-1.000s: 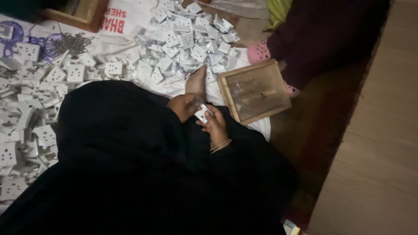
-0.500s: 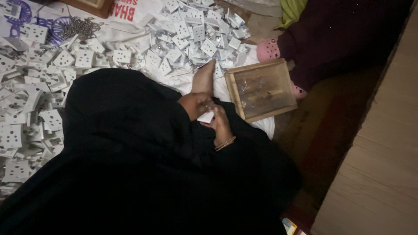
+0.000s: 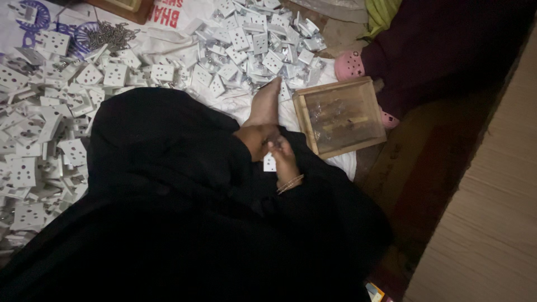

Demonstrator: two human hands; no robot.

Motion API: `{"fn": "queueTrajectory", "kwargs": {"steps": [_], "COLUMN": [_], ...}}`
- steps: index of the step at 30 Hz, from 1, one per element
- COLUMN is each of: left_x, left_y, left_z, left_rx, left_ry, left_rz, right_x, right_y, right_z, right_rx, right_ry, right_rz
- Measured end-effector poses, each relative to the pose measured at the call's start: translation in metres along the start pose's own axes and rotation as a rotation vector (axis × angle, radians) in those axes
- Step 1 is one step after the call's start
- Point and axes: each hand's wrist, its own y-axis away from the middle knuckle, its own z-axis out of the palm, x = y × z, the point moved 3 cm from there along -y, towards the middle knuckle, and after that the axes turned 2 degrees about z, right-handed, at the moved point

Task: The person sits on the floor and repeatedly picks up small white plastic electrical components, inserts metal pins into them, and places them into a wooden tray. The person handles the components one at a time by hand.

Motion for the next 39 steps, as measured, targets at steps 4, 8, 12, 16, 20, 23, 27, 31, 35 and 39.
{"fn": "queueTrajectory", "kwargs": {"steps": [4, 8, 12, 16, 20, 23, 27, 31, 35, 39], "left_x": [0.009, 0.009, -0.011, -0.041, -0.053, -0.043, -0.035, -0.058, -0.102, -0.146], "left_y": [-0.001, -0.001, 0.000, -0.004, -0.007, -0.013, -0.022, -0.015, 0.022, 0.088], "left_z": [-0.014, -0.006, 0.018, 0.035, 0.044, 0.025, -0.049, -0.152, -0.236, -0.297], "left_rx": [0.059, -0.096, -0.216, -0.136, -0.023, 0.076, 0.277, 0.419, 0.492, 0.410], "left_ry": [0.129, 0.099, 0.074, 0.317, 0.586, 0.482, -0.010, -0.217, -0.484, -0.671], "left_rz": [-0.110, -0.116, -0.129, -0.169, -0.315, -0.278, -0.412, -0.581, -0.729, -0.827], "right_x": [-0.012, -0.038, -0.052, -0.049, -0.036, -0.035, -0.033, -0.018, 0.001, 0.021], "right_y": [0.006, 0.016, 0.029, 0.026, 0.015, 0.009, 0.006, -0.001, -0.011, -0.011], "right_z": [-0.008, -0.001, 0.008, 0.007, 0.008, -0.001, -0.025, -0.026, -0.020, -0.022], "right_rx": [0.129, 0.155, 0.134, 0.094, 0.028, -0.059, 0.114, 0.196, 0.154, 0.136], "right_ry": [-0.374, -0.557, -0.410, -0.499, -0.575, -0.708, -0.567, -0.418, -0.272, -0.196], "right_rz": [-0.067, -0.045, -0.090, -0.041, -0.081, -0.286, -0.298, -0.137, -0.241, -0.268]}}
